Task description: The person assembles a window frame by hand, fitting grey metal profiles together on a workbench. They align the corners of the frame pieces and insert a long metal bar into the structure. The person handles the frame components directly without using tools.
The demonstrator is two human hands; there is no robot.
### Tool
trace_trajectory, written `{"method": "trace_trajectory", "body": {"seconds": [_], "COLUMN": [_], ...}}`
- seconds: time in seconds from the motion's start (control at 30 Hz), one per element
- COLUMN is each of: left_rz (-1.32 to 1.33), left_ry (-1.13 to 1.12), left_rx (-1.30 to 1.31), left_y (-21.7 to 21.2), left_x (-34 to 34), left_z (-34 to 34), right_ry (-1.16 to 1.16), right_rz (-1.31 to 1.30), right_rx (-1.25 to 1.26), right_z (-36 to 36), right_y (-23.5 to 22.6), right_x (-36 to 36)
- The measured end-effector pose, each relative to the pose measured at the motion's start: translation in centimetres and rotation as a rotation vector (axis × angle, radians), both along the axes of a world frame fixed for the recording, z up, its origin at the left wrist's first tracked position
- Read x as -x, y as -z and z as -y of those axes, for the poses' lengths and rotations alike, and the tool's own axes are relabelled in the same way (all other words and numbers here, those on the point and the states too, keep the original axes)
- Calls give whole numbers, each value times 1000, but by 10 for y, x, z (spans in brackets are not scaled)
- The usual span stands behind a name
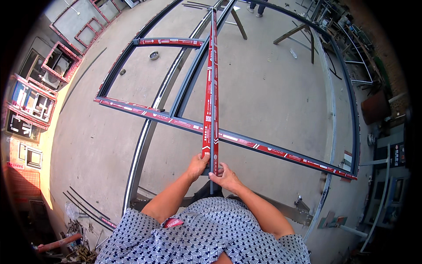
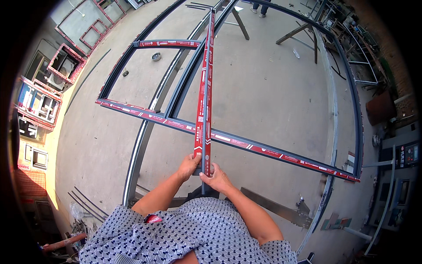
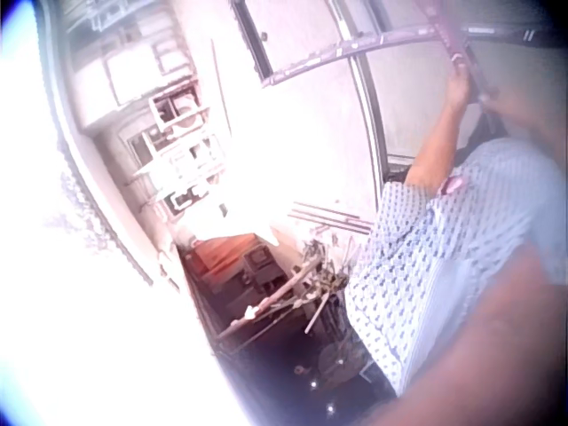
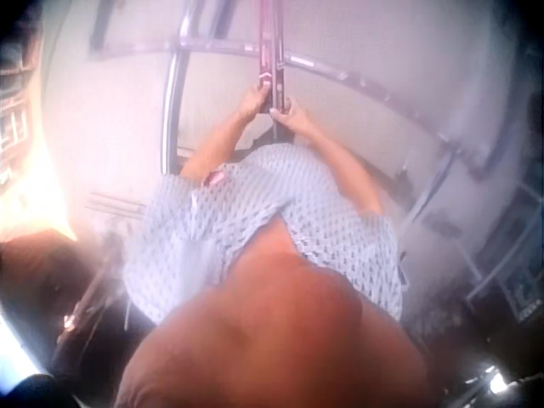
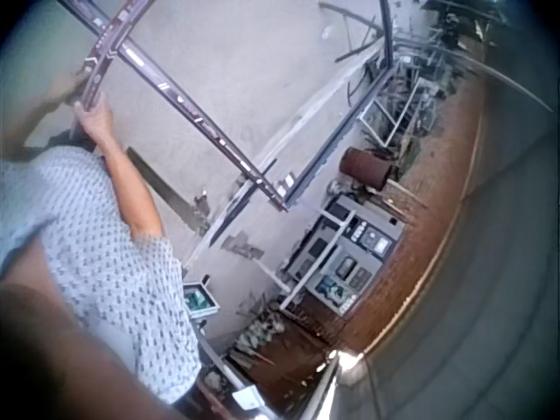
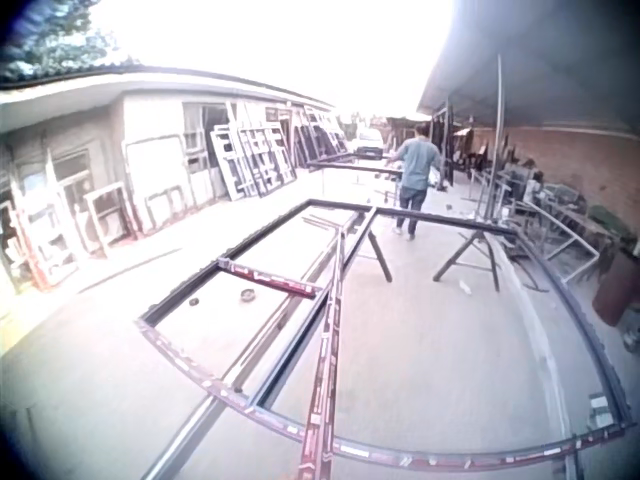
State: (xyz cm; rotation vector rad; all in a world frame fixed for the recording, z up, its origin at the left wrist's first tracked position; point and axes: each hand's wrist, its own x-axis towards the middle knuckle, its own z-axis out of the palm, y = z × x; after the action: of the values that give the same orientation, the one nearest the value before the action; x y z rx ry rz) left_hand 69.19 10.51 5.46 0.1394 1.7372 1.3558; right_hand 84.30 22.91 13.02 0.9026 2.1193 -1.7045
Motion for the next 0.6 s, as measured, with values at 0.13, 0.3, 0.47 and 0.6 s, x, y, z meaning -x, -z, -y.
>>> {"method": "trace_trajectory", "body": {"seconds": [0.13,0.3,0.47,0.6], "left_rz": [36,89,41,14], "left_ry": [3,-123,-145,-179], "left_rx": [-63,-38,-6,-8], "left_y": [-5,-20,-41,-40], "left_x": [0,10,41,61], "left_z": [-4,-4,4,15], "right_ry": [-54,9,343,529], "right_rz": [-1,152,138,1], "right_rx": [-71,-118,43,289], "right_z": [-1,-11,-42,-83], "right_y": [7,0,17,18], "right_x": [16,27,23,4]}}
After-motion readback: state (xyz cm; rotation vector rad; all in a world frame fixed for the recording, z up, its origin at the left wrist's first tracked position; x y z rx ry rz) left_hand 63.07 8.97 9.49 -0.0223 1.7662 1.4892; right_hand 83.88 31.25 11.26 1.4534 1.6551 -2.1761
